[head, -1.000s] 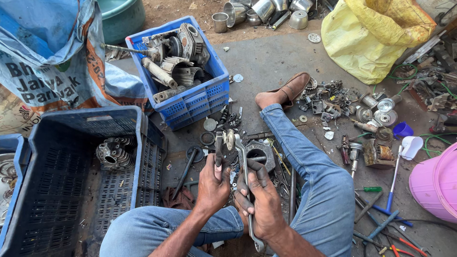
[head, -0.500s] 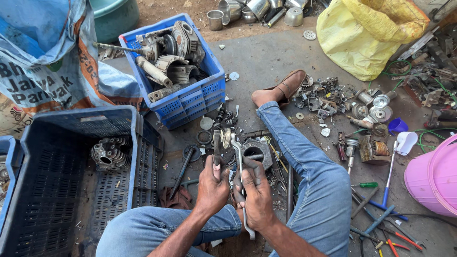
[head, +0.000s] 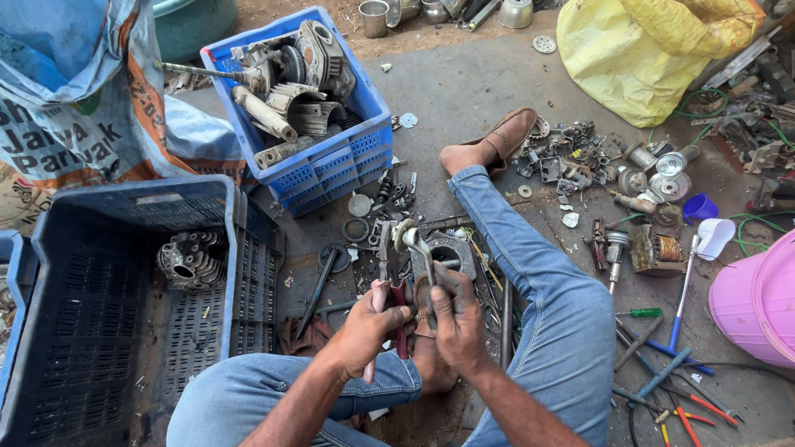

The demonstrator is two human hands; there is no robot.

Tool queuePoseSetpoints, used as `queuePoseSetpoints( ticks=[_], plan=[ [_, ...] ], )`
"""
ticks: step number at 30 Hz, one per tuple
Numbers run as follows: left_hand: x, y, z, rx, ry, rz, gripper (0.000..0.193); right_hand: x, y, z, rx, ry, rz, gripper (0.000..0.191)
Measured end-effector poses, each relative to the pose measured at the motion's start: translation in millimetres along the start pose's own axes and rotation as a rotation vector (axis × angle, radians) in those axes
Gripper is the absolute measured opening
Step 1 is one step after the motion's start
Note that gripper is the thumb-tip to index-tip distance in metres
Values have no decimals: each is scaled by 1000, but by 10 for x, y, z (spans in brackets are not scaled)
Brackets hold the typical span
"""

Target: The person sits on the floor in a cluttered workshop and uses pliers and a wrench to manipulate and disassemble a small metal component. They repeatedly adjust the tool grip and apply force to the part, which is held in place by their foot.

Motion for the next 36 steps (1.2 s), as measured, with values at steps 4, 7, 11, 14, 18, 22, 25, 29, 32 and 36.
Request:
queuePoseSetpoints(
  ticks=[4,7,11,14,18,22,25,29,32,36],
  plan=[
    [15,-32,10,98,-70,19,19,-28,-16,184,179,-21,103,29],
    [35,-11,-24,197,-107,29,21,-49,-66,230,242,-41,254,29],
    [109,53,-53,316,-157,51,28,-84,-86,282,198,-67,243,28],
    [167,102,-71,398,-245,31,32,-138,-169,383,301,-69,345,27],
    [178,147,-59,409,-261,26,35,-157,-305,510,297,-118,335,27],
    [207,170,-65,410,-264,5,37,-97,-378,364,310,-76,317,26],
    [219,162,-59,378,-226,24,38,-22,-364,285,224,-87,223,29],
    [221,137,-25,327,-202,60,37,-61,-371,338,258,-105,272,31],
    [218,142,-11,360,-258,46,35,-114,-470,402,396,-91,486,25],
    [202,135,-27,425,-217,54,36,-167,-519,420,316,-143,314,27]
  ],
)
Point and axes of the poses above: each hand's wrist, its own x-axis away from the middle knuckle, its own z-axis out of the back of the hand, y = z × x, the point moved 3 cm from there along -x, towards the middle knuckle, and after that the axes turned 8 degrees about -y, right-handed, at the moved point
